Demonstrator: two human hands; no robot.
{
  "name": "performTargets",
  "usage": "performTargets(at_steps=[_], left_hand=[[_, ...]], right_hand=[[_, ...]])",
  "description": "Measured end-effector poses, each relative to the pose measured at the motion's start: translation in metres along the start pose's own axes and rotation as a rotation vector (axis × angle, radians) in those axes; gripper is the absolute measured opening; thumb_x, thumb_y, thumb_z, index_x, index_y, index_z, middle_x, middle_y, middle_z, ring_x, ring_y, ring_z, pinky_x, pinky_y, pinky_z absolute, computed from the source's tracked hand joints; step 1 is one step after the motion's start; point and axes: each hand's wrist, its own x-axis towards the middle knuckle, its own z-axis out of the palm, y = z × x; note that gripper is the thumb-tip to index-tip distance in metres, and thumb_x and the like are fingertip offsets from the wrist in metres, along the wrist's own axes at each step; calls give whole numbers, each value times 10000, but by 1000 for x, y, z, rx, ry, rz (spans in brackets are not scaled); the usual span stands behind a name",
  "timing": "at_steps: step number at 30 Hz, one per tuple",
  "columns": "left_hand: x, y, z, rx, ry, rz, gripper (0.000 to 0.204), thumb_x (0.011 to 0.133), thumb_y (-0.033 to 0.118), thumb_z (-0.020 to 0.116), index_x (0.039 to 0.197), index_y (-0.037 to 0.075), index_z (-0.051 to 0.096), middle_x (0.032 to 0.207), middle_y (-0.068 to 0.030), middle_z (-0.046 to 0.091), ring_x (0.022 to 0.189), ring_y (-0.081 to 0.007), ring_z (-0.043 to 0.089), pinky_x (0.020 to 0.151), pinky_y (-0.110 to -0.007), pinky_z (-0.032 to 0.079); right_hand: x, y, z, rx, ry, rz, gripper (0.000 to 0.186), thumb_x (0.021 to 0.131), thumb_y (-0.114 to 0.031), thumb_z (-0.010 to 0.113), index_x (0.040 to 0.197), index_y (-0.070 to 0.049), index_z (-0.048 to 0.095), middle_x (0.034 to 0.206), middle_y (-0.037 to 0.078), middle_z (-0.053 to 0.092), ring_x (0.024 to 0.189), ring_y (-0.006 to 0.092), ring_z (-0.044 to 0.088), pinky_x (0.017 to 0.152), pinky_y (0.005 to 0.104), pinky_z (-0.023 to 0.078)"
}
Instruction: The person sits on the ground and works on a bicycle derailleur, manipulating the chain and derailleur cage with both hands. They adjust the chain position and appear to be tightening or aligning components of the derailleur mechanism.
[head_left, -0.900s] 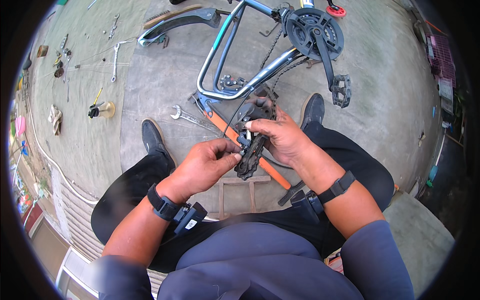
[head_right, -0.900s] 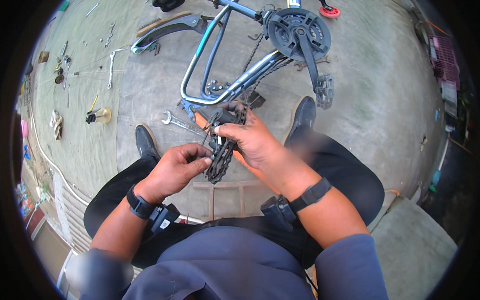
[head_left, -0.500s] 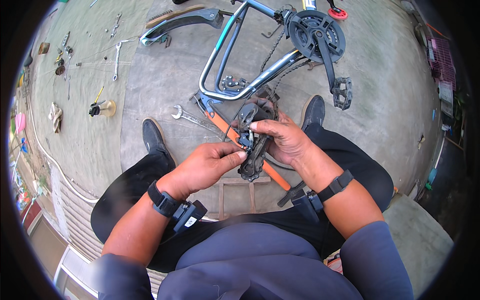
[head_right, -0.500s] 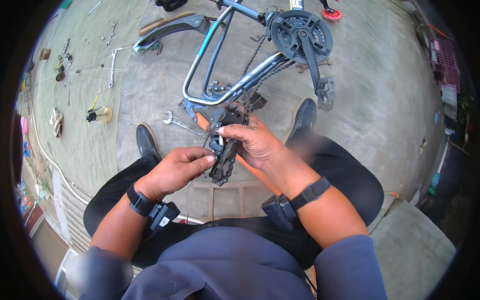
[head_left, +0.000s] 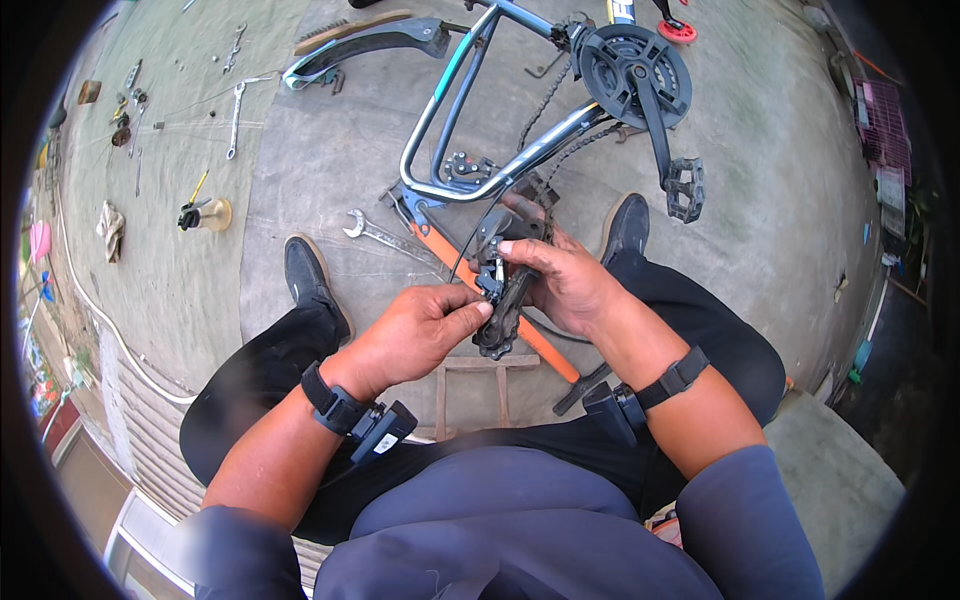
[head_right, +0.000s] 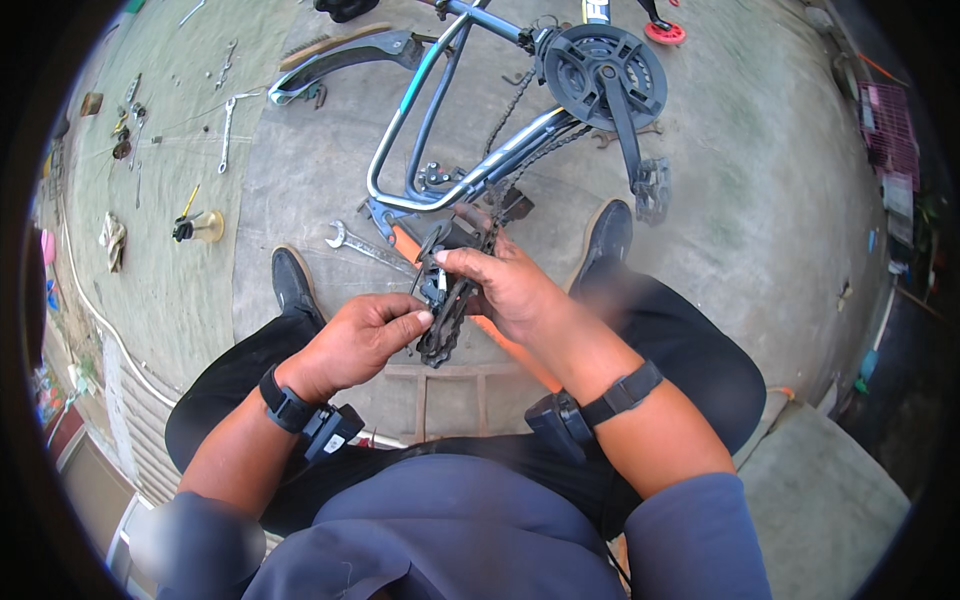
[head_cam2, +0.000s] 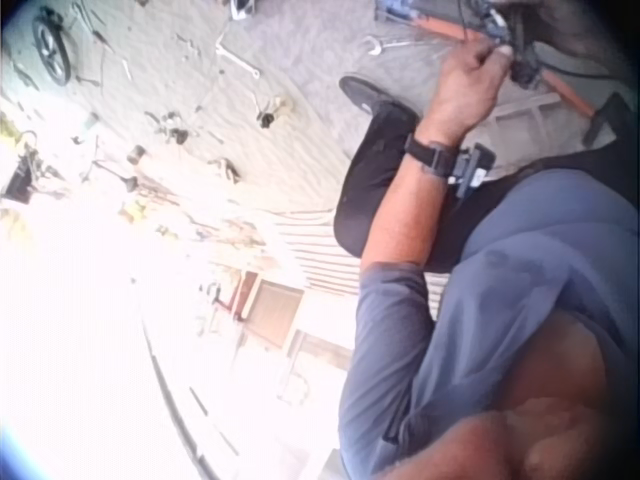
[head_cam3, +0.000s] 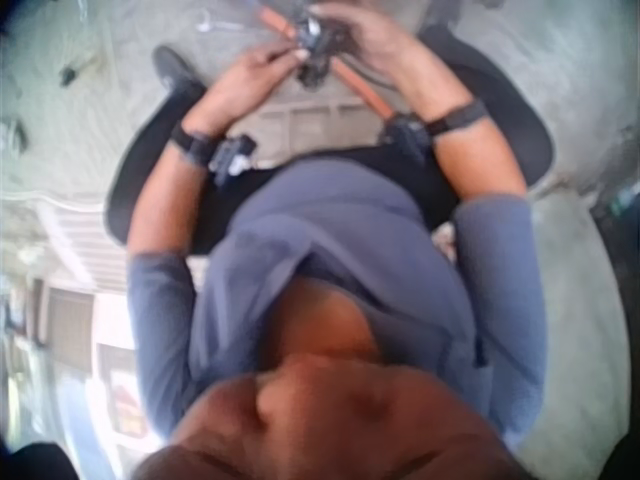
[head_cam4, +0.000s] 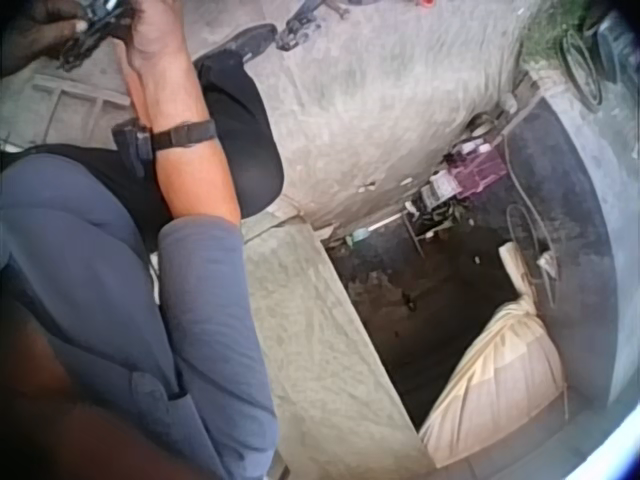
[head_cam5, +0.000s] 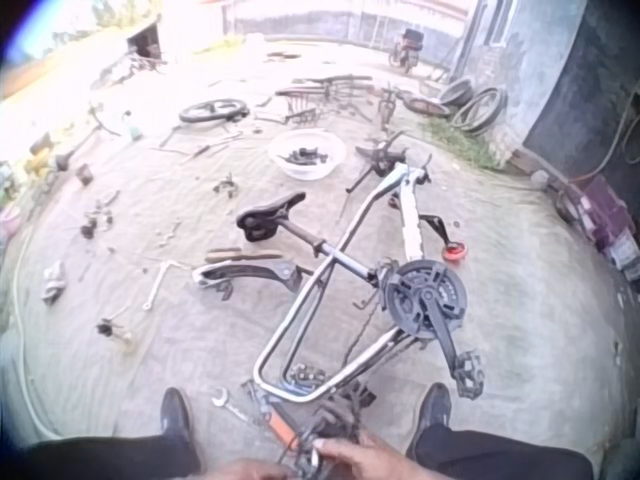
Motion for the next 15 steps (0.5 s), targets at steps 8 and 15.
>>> performTargets(at_steps=[8,15], left_hand=[[6,-8,-1,141,135,124,279,1021,218,625,1046,-50,699,840,-132,676,751,-161,596,699,-343,508],[8,-14,5,219,209,180,277,1002,220,651,1003,-51,705,825,-142,676,742,-190,622,682,-365,511]], right_hand=[[-15,3,12,-197,87,77,584,952,-229,723,1426,-125,400,1213,89,637,999,235,696,794,450,611],[-15,8,9,-200,119,48,520,958,-158,671,1393,-85,395,1131,100,667,913,203,708,687,360,622]])
